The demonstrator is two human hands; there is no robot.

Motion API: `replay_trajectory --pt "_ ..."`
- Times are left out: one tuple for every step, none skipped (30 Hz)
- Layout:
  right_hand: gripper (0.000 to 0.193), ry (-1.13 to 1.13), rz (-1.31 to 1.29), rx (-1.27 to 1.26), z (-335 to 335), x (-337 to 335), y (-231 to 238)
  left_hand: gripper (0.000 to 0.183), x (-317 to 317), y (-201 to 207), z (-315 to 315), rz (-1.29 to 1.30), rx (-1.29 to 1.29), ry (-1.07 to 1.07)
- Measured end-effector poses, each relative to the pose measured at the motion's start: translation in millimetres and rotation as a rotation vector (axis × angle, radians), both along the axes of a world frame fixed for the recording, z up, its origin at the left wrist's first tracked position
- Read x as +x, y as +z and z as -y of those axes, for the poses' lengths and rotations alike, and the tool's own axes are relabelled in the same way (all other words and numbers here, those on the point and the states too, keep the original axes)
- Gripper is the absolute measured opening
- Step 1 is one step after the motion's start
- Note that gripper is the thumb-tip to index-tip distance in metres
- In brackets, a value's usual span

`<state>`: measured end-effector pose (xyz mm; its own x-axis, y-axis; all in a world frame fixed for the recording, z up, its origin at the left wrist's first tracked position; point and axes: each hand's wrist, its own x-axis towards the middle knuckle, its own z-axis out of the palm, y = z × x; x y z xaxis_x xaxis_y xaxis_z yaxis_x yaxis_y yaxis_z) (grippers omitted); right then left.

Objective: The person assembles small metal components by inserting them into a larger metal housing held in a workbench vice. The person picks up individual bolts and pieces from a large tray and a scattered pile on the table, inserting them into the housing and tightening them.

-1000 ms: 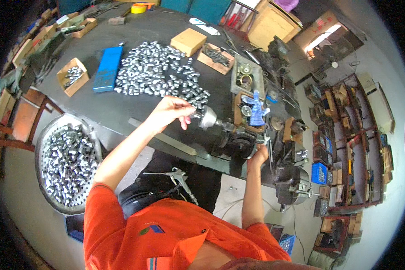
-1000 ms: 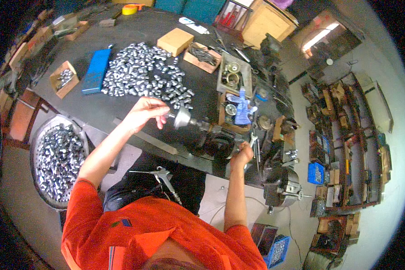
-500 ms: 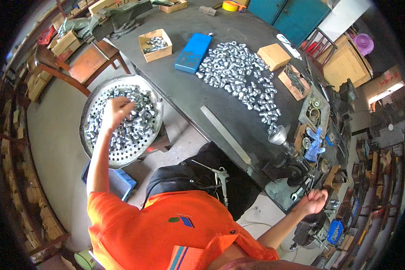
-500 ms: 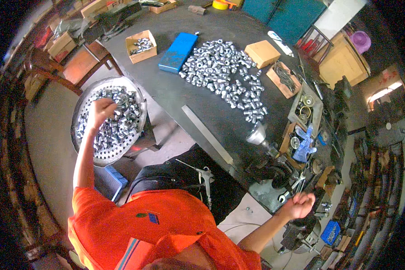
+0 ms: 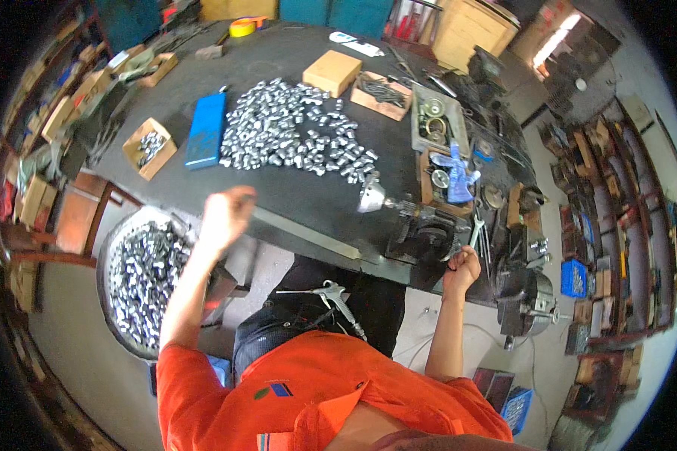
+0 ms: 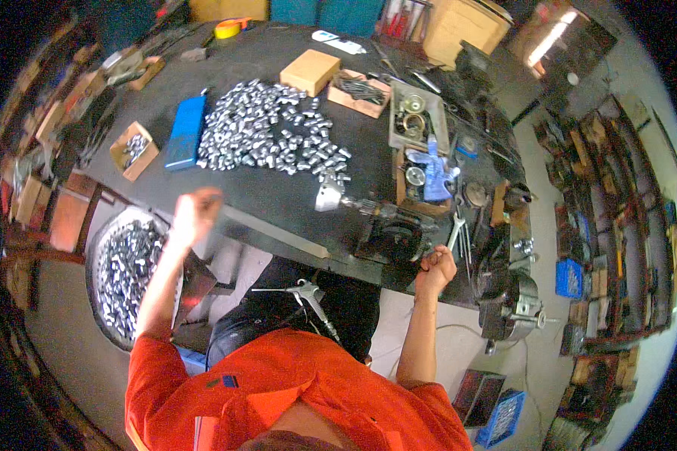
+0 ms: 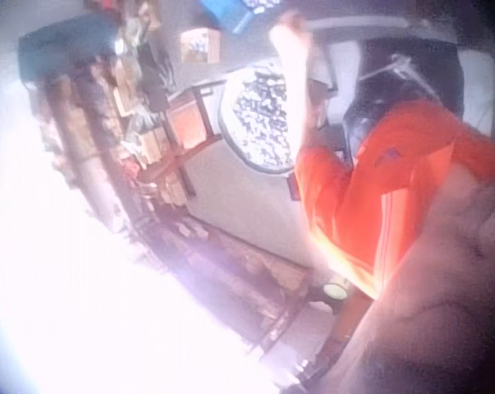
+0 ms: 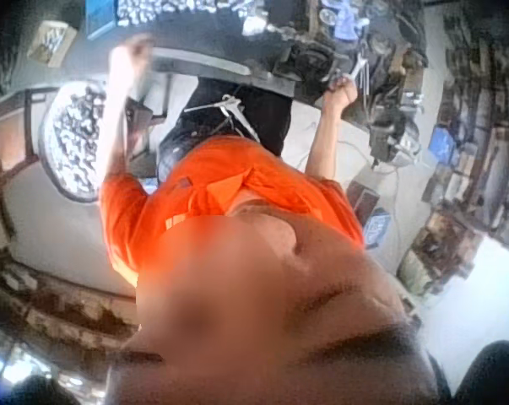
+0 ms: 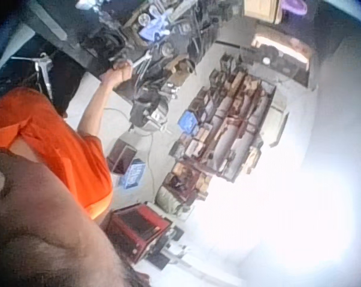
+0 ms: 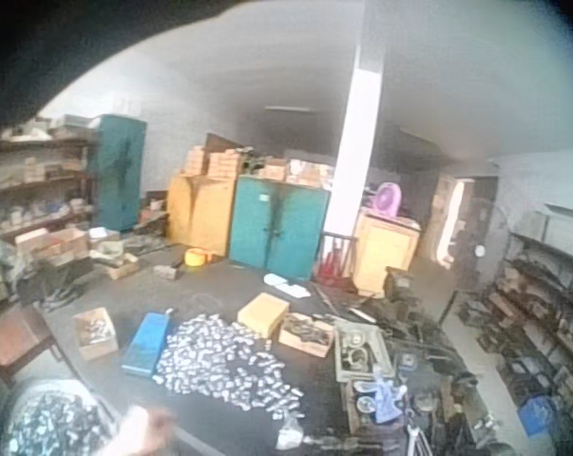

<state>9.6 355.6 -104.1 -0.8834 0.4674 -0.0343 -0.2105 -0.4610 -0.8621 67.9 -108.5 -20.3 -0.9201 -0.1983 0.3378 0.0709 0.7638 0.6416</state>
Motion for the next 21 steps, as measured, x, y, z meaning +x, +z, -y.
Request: replay_trajectory --pt "0.018 -0.016 0.009 -0.009 1 2 1 0.019 -23 -15 -19 0.026 0.002 -0.11" --pt "0.019 0.011 -0.03 -0.053 -1 3 -1 0.021 -42 -20 -42 0.06 0.031 -0.216" --pt "0.019 -0.022 0.011 -0.03 3 6 5 0.023 -63 -39 -60 -0.042 -0.027 -0.313" --pt "0.018 -0.009 -0.007 -0.043 3 8 6 0.023 -79 -44 -80 -0.067 0.017 -0.391" --pt "0.017 0.0 -0.027 -0.051 2 10 7 0.022 -94 -48 -99 0.069 0.034 -0.394" --pt "0.017 -0.004 -0.029 -0.07 5 11 8 0.02 -109 -56 -114 0.075 0.052 -0.405" --pt "0.016 0.009 -0.048 -0.092 4 12 7 0.019 -117 -48 -131 0.046 -0.069 -0.384" --pt "0.016 0.003 -0.045 -0.084 3 13 7 0.019 -129 -49 -146 0.077 -0.072 -0.357" --pt "0.016 0.006 -0.043 -0.072 4 14 9 0.019 -139 -50 -159 0.107 -0.071 -0.322" --pt "0.015 -0.006 -0.051 -0.058 4 14 8 0.026 -146 -51 -166 0.131 -0.14 -0.328" --pt "0.016 -0.004 -0.04 -0.059 4 15 9 0.033 -151 -53 -171 0.154 -0.209 -0.332" --pt "0.016 0.001 -0.03 -0.058 4 15 10 0.028 -154 -54 -176 0.163 -0.321 -0.322" --pt "0.016 0.008 -0.021 -0.057 3 15 10 0.026 -156 -60 -178 0.141 -0.365 -0.341" --pt "0.017 0.02 -0.025 -0.077 4 15 9 0.024 -158 -68 -178 0.12 -0.41 -0.358" --pt "0.018 0.024 -0.036 -0.083 2 15 6 0.023 -157 -71 -178 0.1 -0.457 -0.375" --pt "0.018 0.029 -0.046 -0.09 1 14 4 0.019 -155 -74 -177 0.074 -0.495 -0.391" --pt "0.018 0.035 -0.056 -0.096 0 14 2 0.019 -154 -76 -176 0.056 -0.48 -0.397" --pt "0.018 0.029 -0.04 -0.114 0 13 4 0.019 -152 -78 -173 0.04 -0.467 -0.399" --pt "0.018 0.025 -0.037 -0.113 0 13 2 0.02 -151 -79 -171 0.023 -0.454 -0.4" --pt "0.018 0.02 -0.035 -0.111 -1 12 -1 0.021 -150 -81 -168 -0.008 -0.468 -0.42" --pt "0.018 0.014 -0.037 -0.107 -2 11 -1 0.022 -150 -80 -167 -0.044 -0.481 -0.44"
